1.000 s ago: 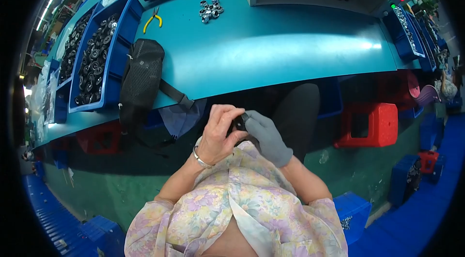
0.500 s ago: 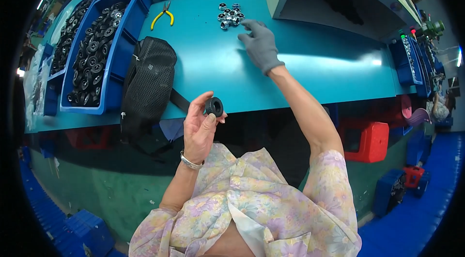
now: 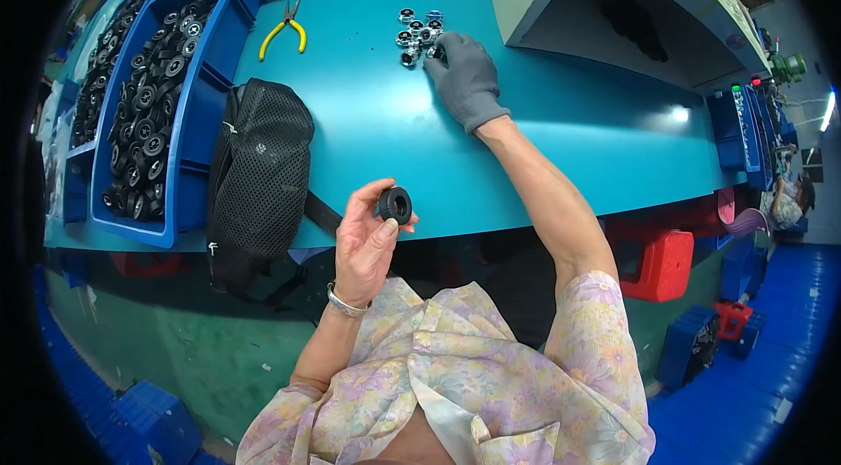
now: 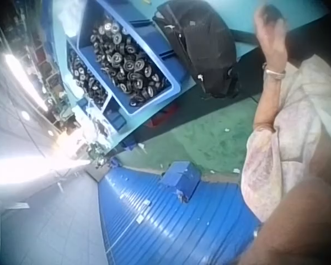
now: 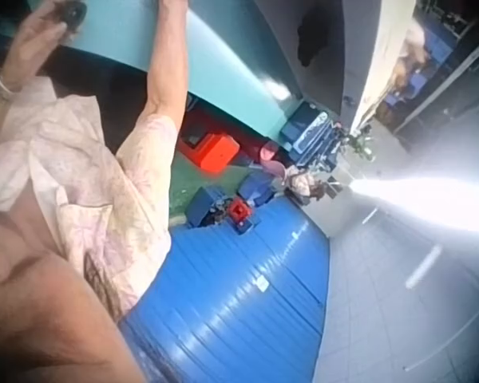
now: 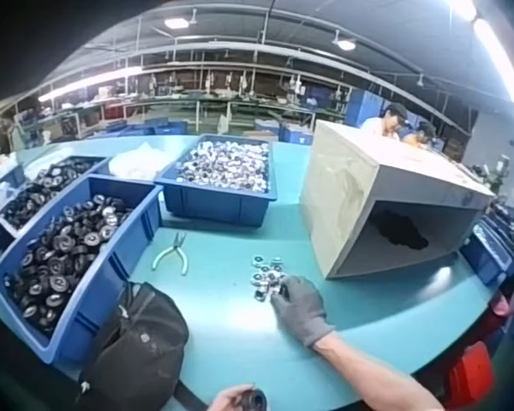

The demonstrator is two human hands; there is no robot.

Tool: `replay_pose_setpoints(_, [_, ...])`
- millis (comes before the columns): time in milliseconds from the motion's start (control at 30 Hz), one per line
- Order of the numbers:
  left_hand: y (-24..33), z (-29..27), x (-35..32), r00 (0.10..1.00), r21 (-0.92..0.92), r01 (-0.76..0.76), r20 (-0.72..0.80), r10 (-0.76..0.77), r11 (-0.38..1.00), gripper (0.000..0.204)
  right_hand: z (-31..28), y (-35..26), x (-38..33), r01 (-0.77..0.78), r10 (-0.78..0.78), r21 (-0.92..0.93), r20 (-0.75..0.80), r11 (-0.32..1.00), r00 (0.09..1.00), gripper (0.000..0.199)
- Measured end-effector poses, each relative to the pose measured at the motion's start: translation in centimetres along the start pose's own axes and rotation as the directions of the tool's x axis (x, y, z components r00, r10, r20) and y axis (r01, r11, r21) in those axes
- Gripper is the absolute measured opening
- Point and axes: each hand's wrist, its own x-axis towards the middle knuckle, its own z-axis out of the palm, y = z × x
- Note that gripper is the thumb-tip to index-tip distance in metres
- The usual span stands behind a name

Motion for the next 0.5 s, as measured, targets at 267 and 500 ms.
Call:
replay_pose_setpoints(267, [-0.5, 0.3, -0.2, 1.000, 0.018, 0.018, -0.021, -0.018, 1.000, 0.046, -2.9, -0.2, -3.2, 0.103, -0.102, -0.007, 0.067, 0.995, 0.993, 0.031])
replay_pose_setpoints(500, [-0.1, 1.4, -0.6, 0.992, -0.218, 0.092, 0.102, -0.071, 0.972, 0.047, -7.8, -2.6, -10.6, -0.275, 0.207, 0.689, 0.182, 0.671, 0.961, 0.020])
